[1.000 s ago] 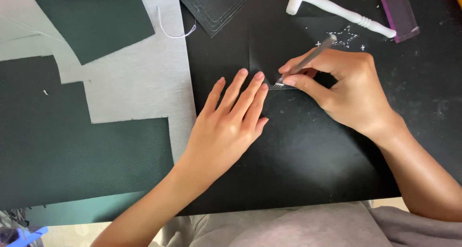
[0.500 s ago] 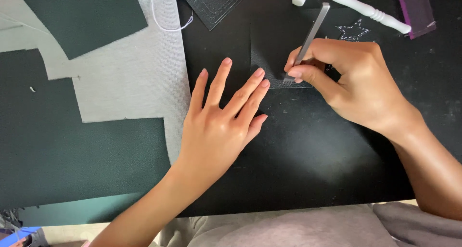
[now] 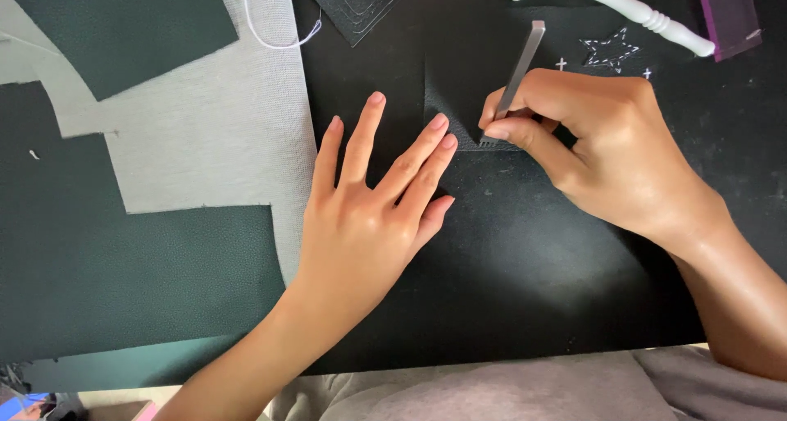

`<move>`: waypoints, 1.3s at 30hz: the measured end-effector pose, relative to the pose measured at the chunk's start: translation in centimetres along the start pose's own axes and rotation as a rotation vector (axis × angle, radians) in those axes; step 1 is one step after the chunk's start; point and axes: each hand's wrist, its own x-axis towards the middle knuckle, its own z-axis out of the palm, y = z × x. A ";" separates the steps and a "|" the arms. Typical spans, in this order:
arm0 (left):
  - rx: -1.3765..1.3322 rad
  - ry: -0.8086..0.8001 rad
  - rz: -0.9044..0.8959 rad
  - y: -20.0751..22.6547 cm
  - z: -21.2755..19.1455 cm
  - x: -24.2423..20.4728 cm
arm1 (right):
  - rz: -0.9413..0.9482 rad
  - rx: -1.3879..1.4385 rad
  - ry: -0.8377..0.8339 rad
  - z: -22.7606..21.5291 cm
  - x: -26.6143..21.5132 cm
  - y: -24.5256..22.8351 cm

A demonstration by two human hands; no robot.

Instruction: Punching stitching holes into a piece of leather using a pricking iron and a mallet.

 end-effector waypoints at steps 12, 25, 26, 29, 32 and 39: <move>0.030 -0.006 0.002 0.1 0.0 0.0 | -0.037 -0.008 0.013 0.2 0.0 0.0; 0.025 0.002 -0.005 0.1 0.0 0.0 | -0.078 -0.009 0.004 0.0 0.1 -0.4; 0.028 0.001 -0.005 0.1 0.0 0.0 | -0.089 -0.009 0.002 0.0 0.1 -0.4; 0.024 0.007 -0.007 0.1 0.0 0.0 | -0.105 -0.027 0.005 0.0 0.0 -0.2; 0.034 0.014 -0.004 0.1 0.0 0.0 | -0.110 -0.018 0.012 0.0 0.0 -0.3; 0.039 0.019 -0.006 0.1 0.1 -0.1 | -0.122 -0.017 0.037 0.2 -0.1 -0.1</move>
